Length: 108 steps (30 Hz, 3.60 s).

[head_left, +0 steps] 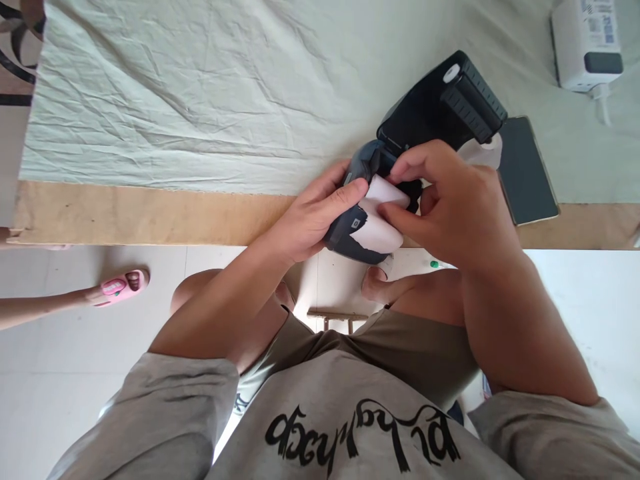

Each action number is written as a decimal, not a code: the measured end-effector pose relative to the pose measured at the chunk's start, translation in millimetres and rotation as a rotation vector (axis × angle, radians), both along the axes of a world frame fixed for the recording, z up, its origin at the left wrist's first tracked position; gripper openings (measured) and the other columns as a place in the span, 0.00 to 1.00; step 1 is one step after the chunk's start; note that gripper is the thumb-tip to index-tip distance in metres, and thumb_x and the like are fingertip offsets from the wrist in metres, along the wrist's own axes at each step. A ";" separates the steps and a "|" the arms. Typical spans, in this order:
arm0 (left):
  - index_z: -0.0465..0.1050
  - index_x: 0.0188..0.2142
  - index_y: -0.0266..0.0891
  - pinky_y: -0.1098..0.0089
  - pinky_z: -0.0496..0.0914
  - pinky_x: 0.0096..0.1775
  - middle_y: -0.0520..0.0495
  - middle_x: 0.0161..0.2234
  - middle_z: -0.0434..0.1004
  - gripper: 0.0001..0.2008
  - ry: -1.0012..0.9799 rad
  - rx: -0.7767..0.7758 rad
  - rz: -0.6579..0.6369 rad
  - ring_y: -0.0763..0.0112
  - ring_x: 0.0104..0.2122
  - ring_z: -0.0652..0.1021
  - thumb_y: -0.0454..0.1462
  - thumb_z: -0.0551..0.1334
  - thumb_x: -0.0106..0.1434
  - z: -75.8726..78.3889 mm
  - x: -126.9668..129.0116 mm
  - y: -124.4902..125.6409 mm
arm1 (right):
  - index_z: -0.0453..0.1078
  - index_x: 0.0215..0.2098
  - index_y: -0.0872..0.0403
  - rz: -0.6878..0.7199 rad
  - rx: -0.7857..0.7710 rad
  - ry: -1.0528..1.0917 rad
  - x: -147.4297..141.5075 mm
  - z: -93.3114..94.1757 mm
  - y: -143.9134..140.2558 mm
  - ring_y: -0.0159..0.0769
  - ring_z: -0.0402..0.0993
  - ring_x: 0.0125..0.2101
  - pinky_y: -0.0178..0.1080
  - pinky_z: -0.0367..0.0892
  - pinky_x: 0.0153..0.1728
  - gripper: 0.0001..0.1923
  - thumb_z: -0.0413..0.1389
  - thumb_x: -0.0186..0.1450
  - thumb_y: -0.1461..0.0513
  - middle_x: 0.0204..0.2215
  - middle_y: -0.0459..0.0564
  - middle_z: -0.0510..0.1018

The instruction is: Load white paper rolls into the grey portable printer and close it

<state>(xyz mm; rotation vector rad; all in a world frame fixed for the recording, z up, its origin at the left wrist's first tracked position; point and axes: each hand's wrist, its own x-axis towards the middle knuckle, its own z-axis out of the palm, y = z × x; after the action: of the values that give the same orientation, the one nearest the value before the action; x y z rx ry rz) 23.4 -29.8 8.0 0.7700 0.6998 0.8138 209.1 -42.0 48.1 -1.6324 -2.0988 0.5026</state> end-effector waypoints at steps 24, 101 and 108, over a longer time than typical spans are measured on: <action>0.74 0.43 0.43 0.69 0.76 0.33 0.53 0.35 0.81 0.14 -0.140 -0.096 0.143 0.67 0.37 0.81 0.48 0.59 0.66 -23.2 -2.4 4.5 | 0.66 0.50 0.49 -0.150 0.137 0.162 27.6 -49.8 3.1 0.37 0.74 0.36 0.49 0.73 0.40 0.27 0.66 0.53 0.62 0.37 0.47 0.76; 0.61 0.62 0.54 0.69 0.73 0.43 0.53 0.52 0.73 0.41 -0.052 0.127 0.137 0.65 0.48 0.77 0.33 0.69 0.49 -15.2 0.8 -1.1 | 0.68 0.53 0.33 -0.087 0.474 0.404 11.1 -23.2 -14.8 0.36 0.75 0.42 0.39 0.68 0.27 0.17 0.53 0.66 0.57 0.44 0.43 0.72; 0.69 0.45 0.46 0.67 0.72 0.40 0.51 0.40 0.75 0.15 -0.073 0.087 0.232 0.64 0.45 0.79 0.45 0.65 0.60 -2.9 10.1 -6.1 | 0.62 0.57 0.38 0.111 0.203 0.469 4.6 -26.7 -22.7 0.30 0.74 0.40 0.34 0.73 0.27 0.22 0.56 0.65 0.58 0.59 0.44 0.65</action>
<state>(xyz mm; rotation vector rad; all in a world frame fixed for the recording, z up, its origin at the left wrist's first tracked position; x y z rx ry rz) 33.5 -35.8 5.1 0.7422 0.7001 1.0841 213.7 -64.7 21.4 -1.1552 -1.8237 0.6161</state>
